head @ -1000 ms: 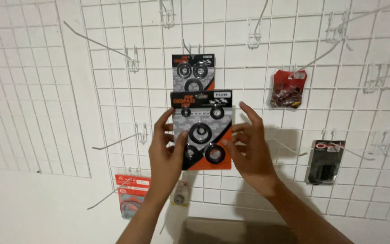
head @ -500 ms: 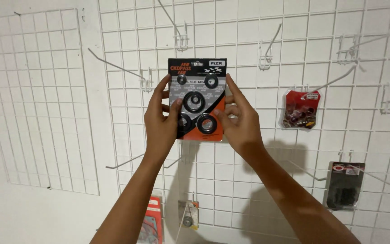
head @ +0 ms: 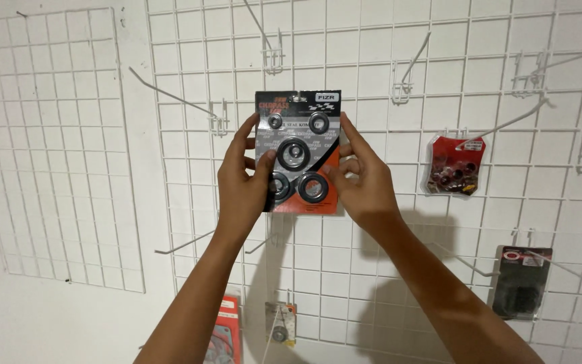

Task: The person uses a cloth to wipe the surface of various packaged items retrieved from a cardboard box. They clean the front and back of each package, including items with circular components and rectangular boxes, before placing them back into the box.

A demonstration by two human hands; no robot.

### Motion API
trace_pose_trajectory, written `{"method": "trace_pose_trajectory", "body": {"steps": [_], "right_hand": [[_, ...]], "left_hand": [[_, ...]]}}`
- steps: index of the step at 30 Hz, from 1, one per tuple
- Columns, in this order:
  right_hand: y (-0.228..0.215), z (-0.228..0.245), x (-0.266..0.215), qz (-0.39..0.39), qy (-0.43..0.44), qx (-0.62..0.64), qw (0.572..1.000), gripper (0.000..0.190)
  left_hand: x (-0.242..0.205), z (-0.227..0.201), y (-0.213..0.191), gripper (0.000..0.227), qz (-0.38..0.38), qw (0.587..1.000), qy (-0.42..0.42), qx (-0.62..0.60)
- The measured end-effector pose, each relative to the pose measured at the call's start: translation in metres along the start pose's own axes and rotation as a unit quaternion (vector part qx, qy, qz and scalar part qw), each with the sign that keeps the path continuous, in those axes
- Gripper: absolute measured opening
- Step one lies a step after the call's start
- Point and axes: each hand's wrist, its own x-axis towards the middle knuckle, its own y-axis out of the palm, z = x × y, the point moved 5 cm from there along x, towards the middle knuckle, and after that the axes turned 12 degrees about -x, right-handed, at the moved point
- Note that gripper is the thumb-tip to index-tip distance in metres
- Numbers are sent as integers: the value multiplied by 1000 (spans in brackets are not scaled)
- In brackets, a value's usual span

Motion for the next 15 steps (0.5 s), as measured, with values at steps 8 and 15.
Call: {"method": "trace_pose_trajectory", "body": {"steps": [8, 15], "right_hand": [[-3, -22, 3, -17, -13, -31, 999, 75], [6, -57, 17, -45, -16, -78, 996, 68]], "left_hand": [[-1, 15, 9, 54, 11, 999, -29, 10], [9, 47, 19, 58, 36, 996, -57, 54]]}}
